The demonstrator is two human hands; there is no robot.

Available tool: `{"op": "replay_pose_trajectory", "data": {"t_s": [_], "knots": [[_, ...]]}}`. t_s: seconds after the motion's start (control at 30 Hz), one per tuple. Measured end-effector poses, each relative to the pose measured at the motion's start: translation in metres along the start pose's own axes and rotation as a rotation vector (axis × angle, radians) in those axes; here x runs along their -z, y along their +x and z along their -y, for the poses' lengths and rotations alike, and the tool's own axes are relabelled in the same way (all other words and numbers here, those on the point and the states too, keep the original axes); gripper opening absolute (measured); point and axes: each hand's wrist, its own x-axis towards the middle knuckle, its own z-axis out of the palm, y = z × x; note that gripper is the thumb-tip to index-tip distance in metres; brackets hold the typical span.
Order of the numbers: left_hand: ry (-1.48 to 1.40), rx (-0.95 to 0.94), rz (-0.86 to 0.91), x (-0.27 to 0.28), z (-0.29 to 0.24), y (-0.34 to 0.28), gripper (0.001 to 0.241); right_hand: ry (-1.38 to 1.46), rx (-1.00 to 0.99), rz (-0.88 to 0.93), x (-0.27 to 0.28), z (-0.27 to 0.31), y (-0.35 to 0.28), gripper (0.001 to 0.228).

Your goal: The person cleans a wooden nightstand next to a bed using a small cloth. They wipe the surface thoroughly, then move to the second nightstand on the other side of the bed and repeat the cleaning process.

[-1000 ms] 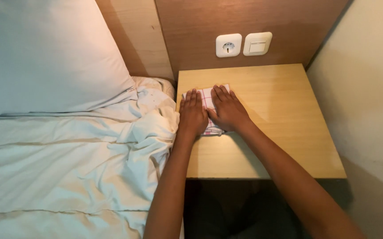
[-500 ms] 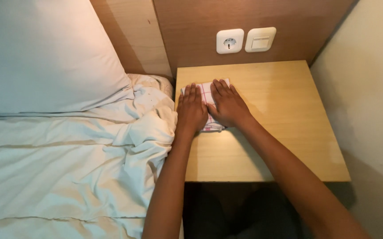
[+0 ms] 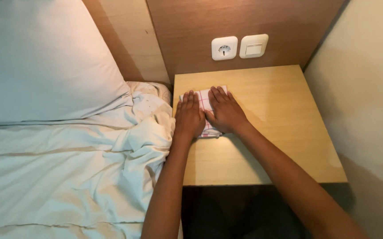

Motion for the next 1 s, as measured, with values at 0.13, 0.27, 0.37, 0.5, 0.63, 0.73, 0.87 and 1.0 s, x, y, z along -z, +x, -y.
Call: {"op": "replay_pose_trajectory", "data": {"t_s": [0.13, 0.27, 0.37, 0.5, 0.63, 0.73, 0.87, 1.0], "knots": [[0.012, 0.010, 0.004, 0.002, 0.004, 0.013, 0.063, -0.024, 0.014, 0.020, 0.001, -0.006, 0.019, 0.076], [0.030, 0.009, 0.004, 0.002, 0.006, 0.026, 0.062, -0.020, 0.010, 0.021, -0.003, -0.014, 0.033, 0.075], [0.025, 0.021, -0.011, 0.004, 0.007, 0.033, 0.062, -0.017, 0.013, 0.015, -0.001, -0.015, 0.042, 0.074], [0.031, 0.038, 0.000, 0.002, 0.005, 0.028, 0.062, -0.012, -0.010, 0.011, 0.001, -0.012, 0.036, 0.076], [0.035, 0.023, 0.001, 0.000, 0.000, 0.019, 0.062, -0.007, -0.011, 0.007, 0.001, -0.011, 0.021, 0.075], [0.026, 0.017, 0.004, 0.001, -0.002, 0.020, 0.062, 0.008, -0.003, 0.017, 0.003, -0.012, 0.021, 0.076], [0.015, 0.023, 0.016, 0.002, 0.003, 0.027, 0.062, 0.027, -0.011, 0.016, 0.001, -0.014, 0.031, 0.075], [0.028, 0.001, -0.016, -0.003, 0.007, 0.047, 0.061, 0.006, -0.015, 0.009, -0.002, -0.027, 0.048, 0.075]]}}
